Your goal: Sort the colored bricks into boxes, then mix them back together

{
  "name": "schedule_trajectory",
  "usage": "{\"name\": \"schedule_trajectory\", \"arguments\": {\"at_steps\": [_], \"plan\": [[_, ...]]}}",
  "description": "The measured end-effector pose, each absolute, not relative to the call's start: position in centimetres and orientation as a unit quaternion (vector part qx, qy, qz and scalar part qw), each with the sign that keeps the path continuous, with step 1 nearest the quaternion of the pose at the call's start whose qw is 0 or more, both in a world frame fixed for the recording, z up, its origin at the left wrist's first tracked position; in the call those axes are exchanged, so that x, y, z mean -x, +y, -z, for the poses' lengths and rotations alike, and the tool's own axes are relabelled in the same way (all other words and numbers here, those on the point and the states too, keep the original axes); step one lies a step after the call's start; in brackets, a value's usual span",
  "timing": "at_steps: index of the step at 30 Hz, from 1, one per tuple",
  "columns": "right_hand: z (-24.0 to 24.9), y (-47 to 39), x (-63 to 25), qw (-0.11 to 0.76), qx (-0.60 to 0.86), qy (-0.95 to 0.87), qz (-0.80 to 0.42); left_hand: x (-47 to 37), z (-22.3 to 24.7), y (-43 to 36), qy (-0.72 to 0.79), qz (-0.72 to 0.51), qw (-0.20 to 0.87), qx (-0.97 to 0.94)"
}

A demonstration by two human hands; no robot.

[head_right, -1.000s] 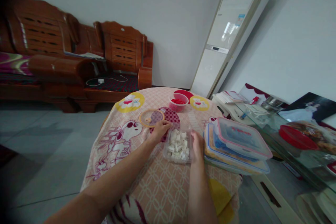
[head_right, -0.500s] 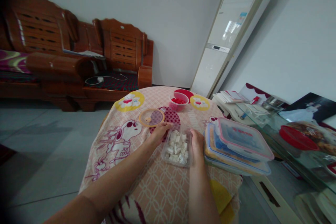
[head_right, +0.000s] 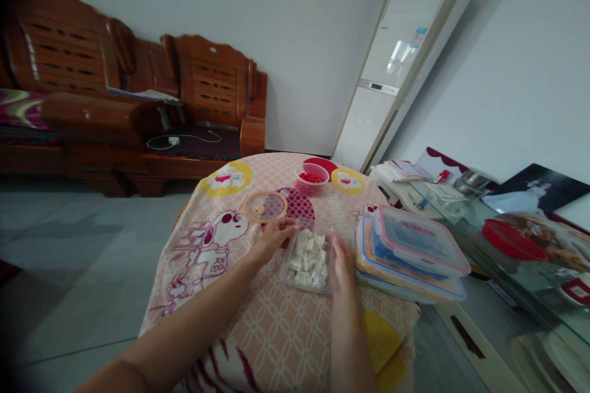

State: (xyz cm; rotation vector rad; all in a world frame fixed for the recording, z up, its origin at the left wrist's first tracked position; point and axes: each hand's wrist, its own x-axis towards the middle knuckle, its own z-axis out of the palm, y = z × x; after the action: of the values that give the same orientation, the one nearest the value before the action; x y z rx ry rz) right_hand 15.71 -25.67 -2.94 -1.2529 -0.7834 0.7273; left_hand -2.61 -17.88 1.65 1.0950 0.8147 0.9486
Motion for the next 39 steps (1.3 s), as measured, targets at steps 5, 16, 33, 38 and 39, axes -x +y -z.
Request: {"name": "schedule_trajectory", "arguments": {"at_steps": [5,16,33,38,39], "plan": [[2.2,-30.4,-14.0,0.662,0.593,-0.345,-0.302,5.1,-1.2,-20.0,0.367,-0.369,0.653,-0.55],[-0.3,-36.4,-11.8,0.563,0.651,-0.391,-0.325,7.9,-1.4,-24.4,0.334,-0.253,0.669,-0.615],[0.2,-36.3,-10.0,0.624,0.628,-0.318,-0.34,7.6,-1.1,-24.9,0.308,-0.248,0.732,-0.554],[0.8,-36.3,-10.2,0.63,0.629,-0.283,-0.355,7.4,-1.4,-22.5,0.363,-0.289,0.663,-0.587],[0.9,-36.2,-10.2,0.631,0.627,-0.281,-0.36,7.2,-1.5,-21.7,0.372,-0.301,0.647,-0.594]]}}
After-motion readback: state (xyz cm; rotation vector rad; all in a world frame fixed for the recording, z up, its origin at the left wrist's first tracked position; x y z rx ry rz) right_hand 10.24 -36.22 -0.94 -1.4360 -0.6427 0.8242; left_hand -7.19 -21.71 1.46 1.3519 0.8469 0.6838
